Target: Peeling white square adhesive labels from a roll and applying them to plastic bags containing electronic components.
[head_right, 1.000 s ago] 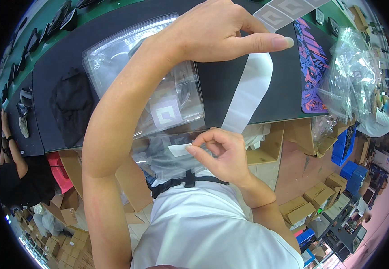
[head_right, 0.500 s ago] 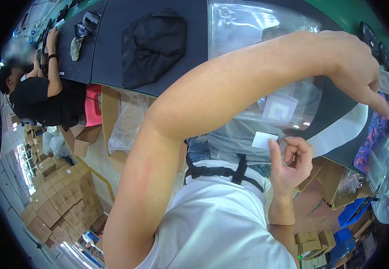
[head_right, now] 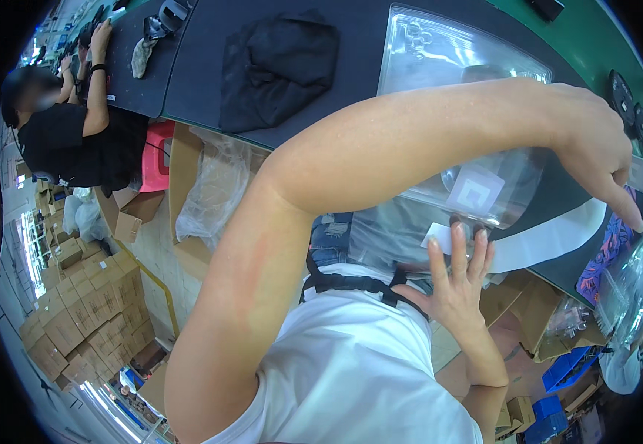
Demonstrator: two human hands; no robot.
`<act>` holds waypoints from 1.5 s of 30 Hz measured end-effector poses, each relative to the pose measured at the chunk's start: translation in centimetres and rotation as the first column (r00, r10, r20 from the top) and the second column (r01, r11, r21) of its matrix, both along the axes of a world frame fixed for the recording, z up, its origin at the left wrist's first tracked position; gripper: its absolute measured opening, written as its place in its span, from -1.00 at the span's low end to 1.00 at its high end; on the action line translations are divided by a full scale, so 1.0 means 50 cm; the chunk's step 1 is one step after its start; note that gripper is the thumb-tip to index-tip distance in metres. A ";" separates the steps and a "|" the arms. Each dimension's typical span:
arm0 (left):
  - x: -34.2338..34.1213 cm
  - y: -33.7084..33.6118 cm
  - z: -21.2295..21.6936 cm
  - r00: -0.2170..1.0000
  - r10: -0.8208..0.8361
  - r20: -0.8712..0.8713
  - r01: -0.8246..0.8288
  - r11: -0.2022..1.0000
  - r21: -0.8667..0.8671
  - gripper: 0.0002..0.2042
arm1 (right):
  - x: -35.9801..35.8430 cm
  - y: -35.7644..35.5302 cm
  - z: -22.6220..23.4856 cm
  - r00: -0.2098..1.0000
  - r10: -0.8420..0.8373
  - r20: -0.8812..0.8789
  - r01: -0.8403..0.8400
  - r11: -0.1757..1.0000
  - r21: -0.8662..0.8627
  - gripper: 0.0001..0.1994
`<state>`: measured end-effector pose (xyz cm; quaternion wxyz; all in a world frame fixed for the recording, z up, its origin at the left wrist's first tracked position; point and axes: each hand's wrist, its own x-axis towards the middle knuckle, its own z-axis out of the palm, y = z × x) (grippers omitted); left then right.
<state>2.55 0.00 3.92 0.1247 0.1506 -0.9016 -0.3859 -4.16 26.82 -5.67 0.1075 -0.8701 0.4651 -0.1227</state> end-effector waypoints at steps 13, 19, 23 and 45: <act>0.011 0.016 0.001 0.995 0.044 -0.087 -0.048 0.998 -0.050 -0.25 | -0.020 -0.006 -0.009 0.993 0.088 -0.084 -0.096 0.991 -0.096 -0.17; 0.006 -0.001 -0.021 0.985 0.031 -0.170 -0.041 0.998 -0.050 -0.29 | -0.025 -0.016 0.064 0.995 0.102 -0.001 -0.102 0.994 0.049 -0.24; 0.004 -0.011 -0.022 0.983 0.070 -0.171 -0.082 0.995 -0.064 -0.29 | -0.037 -0.015 0.099 0.979 0.127 0.161 -0.115 0.990 -0.083 -0.37; 0.020 -0.027 -0.029 0.976 0.115 -0.186 -0.114 0.993 0.019 -0.32 | -0.022 -0.095 0.132 0.463 0.009 0.886 -0.284 0.949 0.138 -0.61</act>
